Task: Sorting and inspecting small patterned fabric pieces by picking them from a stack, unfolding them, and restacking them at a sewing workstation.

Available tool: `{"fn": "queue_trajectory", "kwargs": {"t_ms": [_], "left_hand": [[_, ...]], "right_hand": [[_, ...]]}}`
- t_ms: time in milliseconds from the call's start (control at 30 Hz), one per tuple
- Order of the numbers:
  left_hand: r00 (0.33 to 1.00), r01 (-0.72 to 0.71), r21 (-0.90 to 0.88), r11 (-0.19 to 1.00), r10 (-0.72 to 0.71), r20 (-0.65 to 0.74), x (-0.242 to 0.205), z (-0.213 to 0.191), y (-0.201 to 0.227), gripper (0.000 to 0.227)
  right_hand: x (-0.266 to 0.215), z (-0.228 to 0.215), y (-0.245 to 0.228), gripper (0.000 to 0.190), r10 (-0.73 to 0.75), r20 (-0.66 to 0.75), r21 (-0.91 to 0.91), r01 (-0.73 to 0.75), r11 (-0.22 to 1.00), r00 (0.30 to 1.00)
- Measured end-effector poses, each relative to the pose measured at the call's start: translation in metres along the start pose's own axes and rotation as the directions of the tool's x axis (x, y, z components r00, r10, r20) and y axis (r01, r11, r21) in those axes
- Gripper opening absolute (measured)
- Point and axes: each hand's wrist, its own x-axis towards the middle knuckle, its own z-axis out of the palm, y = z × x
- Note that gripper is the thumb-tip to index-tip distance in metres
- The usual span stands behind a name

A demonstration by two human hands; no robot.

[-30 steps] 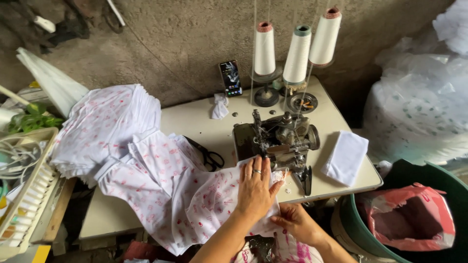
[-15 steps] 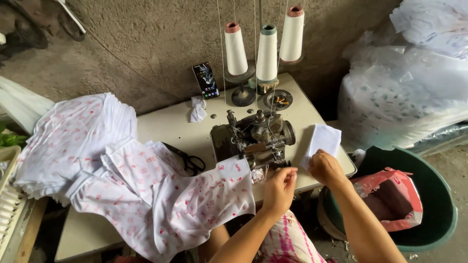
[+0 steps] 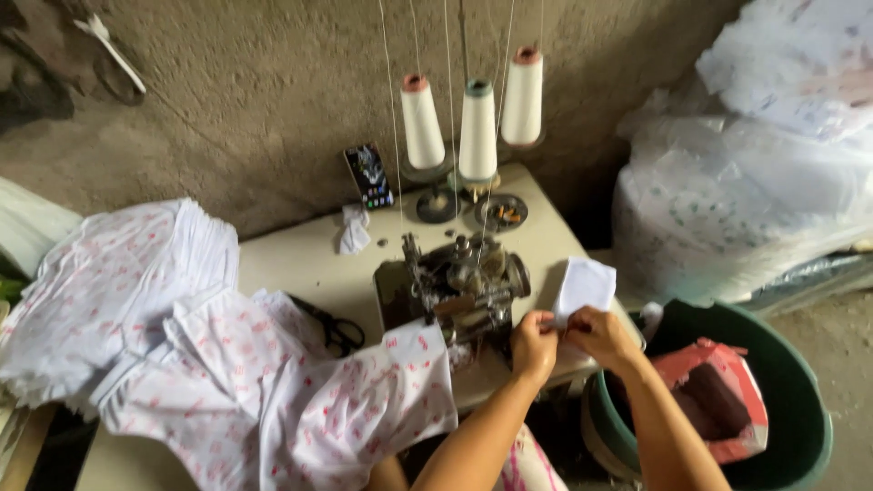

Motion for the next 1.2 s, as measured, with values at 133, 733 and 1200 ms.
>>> {"fn": "queue_trajectory", "kwargs": {"t_ms": [133,733,1200], "left_hand": [[1.0,-0.009,-0.008,1.0,0.009,0.028,0.007,0.01,-0.011,0.012],[0.944,-0.107,-0.279,0.954,0.186,0.272,-0.107,-0.139,0.092,0.011],[0.907,0.34,-0.594,0.73,-0.086,0.413,-0.068,-0.3,0.045,0.002]], "right_hand": [[-0.017,-0.02,-0.026,0.014,-0.021,-0.029,0.154,0.025,0.988,0.999],[-0.15,-0.089,-0.184,0.034,-0.273,-0.336,0.203,0.352,0.914,0.901],[-0.132,-0.014,-0.237,0.016,-0.693,0.293,0.944,-0.084,0.318,0.659]]}}
